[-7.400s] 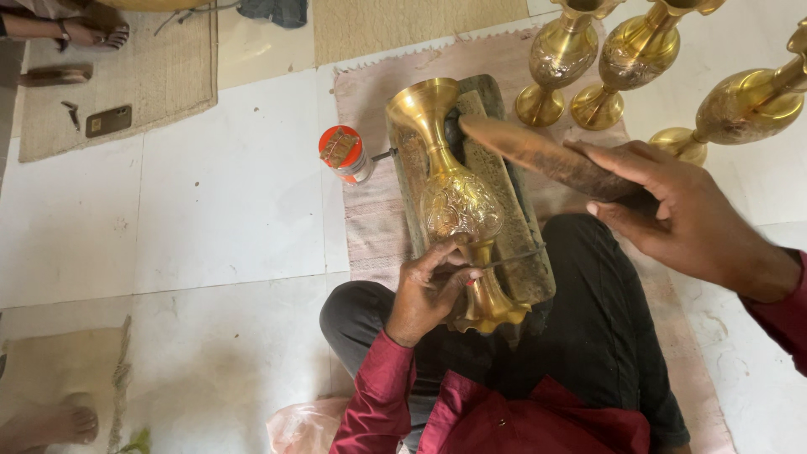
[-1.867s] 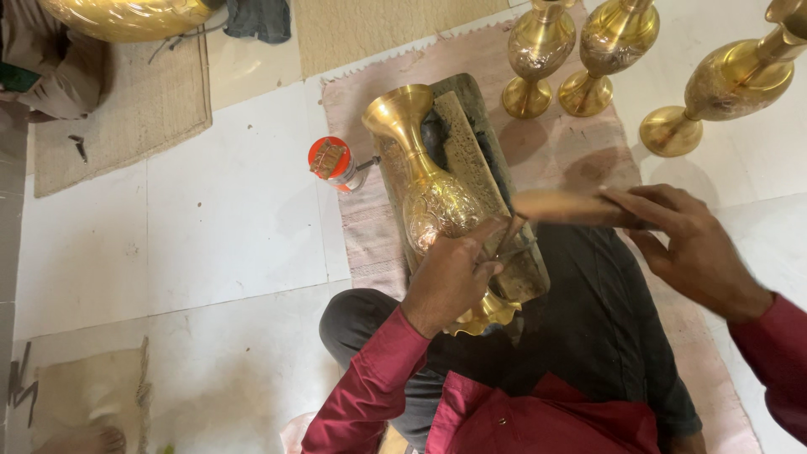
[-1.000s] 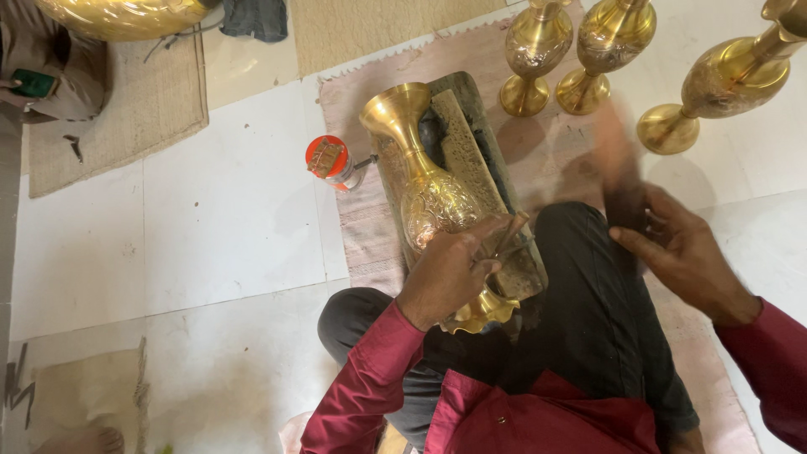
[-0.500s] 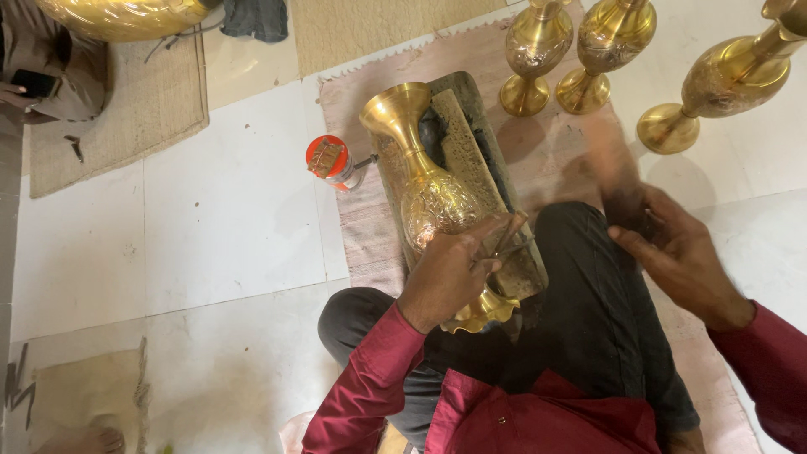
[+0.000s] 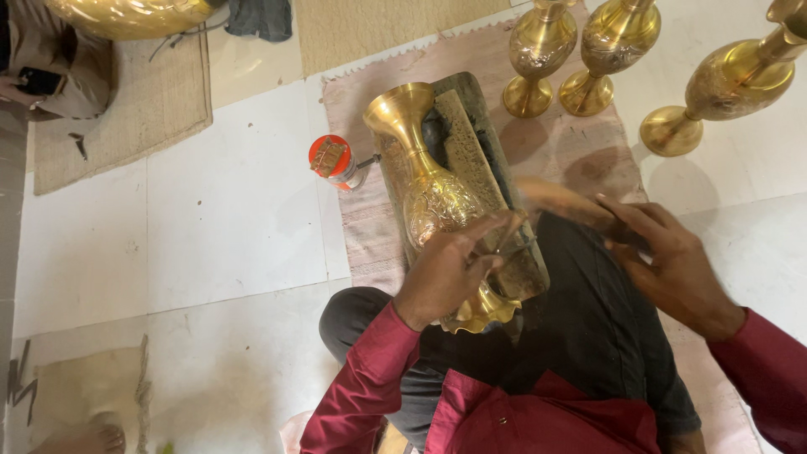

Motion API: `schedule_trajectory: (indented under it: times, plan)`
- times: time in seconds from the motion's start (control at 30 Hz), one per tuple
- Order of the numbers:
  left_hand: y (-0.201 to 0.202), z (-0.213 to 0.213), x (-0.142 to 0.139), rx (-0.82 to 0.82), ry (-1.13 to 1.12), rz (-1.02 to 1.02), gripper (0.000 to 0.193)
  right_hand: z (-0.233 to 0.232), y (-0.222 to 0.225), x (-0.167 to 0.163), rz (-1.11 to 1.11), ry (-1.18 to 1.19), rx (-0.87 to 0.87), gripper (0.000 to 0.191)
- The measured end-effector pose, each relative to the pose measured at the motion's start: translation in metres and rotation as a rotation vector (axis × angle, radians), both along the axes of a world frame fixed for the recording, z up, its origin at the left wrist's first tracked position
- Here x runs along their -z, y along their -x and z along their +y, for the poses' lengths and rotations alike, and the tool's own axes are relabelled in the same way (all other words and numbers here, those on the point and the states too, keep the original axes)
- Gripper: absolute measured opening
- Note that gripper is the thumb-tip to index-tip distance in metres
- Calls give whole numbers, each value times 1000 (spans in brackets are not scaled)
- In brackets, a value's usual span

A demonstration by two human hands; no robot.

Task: The person sits on the floor holding a small punch against the surface of a brass vase resting on a wooden block, and repeatedly strikes the punch with a wooden mallet to emboss a decorative pattern into the metal, repositioning the punch across the vase body.

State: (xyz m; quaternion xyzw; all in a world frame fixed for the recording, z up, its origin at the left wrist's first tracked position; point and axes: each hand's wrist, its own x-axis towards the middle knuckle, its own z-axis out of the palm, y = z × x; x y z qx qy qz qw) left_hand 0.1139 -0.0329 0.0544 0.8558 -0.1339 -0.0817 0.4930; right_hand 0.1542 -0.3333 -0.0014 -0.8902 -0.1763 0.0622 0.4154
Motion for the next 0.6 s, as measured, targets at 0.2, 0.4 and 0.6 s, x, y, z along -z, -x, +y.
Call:
schedule_trajectory:
  times: [0.2,0.4,0.6]
  plan:
    - [-4,1,6,65,-142,-11,59,21,10,8,-54,108,-76,67]
    - [-18,-7,8,144,-380,-12,64,36,20,19,-9,-14,-17,67]
    - [-21,-10,9,203,-428,-60,65,28,24,18,-43,39,4,69]
